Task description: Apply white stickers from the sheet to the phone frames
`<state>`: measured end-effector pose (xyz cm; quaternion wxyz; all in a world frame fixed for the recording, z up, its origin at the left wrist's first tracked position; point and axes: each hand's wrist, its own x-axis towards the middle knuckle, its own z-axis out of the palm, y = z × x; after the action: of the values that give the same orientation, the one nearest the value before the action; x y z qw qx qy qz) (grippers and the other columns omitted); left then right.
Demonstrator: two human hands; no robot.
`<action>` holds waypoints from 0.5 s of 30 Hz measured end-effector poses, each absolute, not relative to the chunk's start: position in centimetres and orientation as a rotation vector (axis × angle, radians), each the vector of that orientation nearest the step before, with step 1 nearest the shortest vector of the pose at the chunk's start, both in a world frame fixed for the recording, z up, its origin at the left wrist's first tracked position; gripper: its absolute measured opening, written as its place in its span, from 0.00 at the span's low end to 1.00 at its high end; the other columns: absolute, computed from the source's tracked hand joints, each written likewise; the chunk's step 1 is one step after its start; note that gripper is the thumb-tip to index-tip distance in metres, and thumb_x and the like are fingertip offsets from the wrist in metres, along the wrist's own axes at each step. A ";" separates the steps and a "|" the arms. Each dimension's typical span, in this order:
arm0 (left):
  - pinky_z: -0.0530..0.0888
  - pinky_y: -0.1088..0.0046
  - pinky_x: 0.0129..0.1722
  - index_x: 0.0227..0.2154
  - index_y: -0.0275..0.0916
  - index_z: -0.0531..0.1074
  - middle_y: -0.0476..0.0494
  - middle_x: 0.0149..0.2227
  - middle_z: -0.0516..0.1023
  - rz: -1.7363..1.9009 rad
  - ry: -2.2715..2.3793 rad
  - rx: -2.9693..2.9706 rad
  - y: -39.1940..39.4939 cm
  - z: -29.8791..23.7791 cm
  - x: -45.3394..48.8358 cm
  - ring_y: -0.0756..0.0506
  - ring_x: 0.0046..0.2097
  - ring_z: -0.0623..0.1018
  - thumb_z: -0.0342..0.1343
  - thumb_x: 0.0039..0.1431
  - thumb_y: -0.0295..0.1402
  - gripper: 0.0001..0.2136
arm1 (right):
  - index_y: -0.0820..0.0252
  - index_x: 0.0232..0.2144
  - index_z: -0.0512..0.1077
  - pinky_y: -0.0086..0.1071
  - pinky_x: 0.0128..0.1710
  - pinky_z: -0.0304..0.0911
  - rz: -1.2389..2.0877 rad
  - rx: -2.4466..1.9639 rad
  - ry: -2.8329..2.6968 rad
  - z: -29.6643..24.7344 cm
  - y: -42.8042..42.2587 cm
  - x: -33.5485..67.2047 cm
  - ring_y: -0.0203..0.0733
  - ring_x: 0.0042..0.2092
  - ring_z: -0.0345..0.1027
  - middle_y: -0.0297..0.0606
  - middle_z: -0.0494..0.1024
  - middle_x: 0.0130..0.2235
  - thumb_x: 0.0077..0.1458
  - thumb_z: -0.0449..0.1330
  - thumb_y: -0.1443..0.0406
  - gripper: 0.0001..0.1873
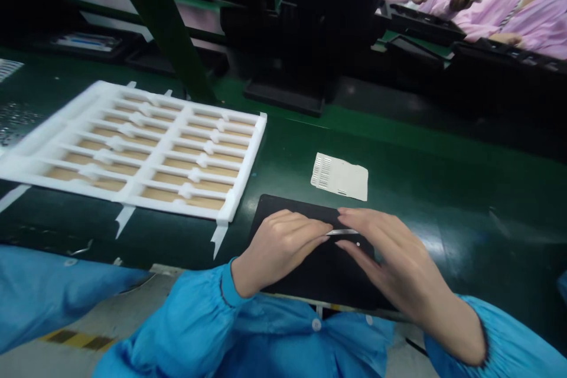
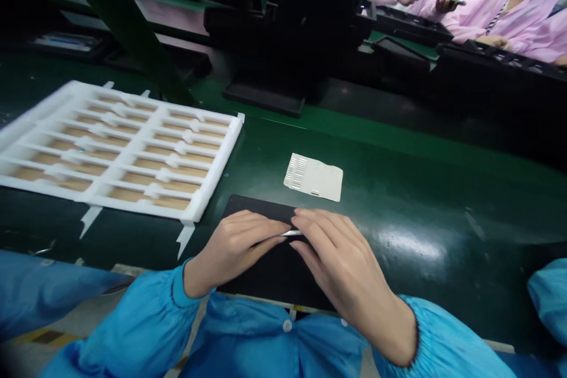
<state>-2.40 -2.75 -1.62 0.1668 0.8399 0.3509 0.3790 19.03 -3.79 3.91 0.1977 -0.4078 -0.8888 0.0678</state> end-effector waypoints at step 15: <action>0.72 0.71 0.40 0.44 0.38 0.73 0.49 0.42 0.82 1.034 1.020 2.414 -2.6 -1.4 -2.2 0.49 0.40 0.81 0.56 0.65 0.27 0.06 | 0.71 0.50 0.73 0.47 0.55 0.61 -0.392 -0.877 -2.523 0.7 -4.8 19.7 0.54 0.56 0.68 0.45 0.73 0.57 0.64 0.53 0.75 0.15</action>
<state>-2.20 -2.65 -1.36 0.1613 0.8457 0.3573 0.3621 19.74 -4.82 0.74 0.2193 -0.3170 -0.9118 -0.1417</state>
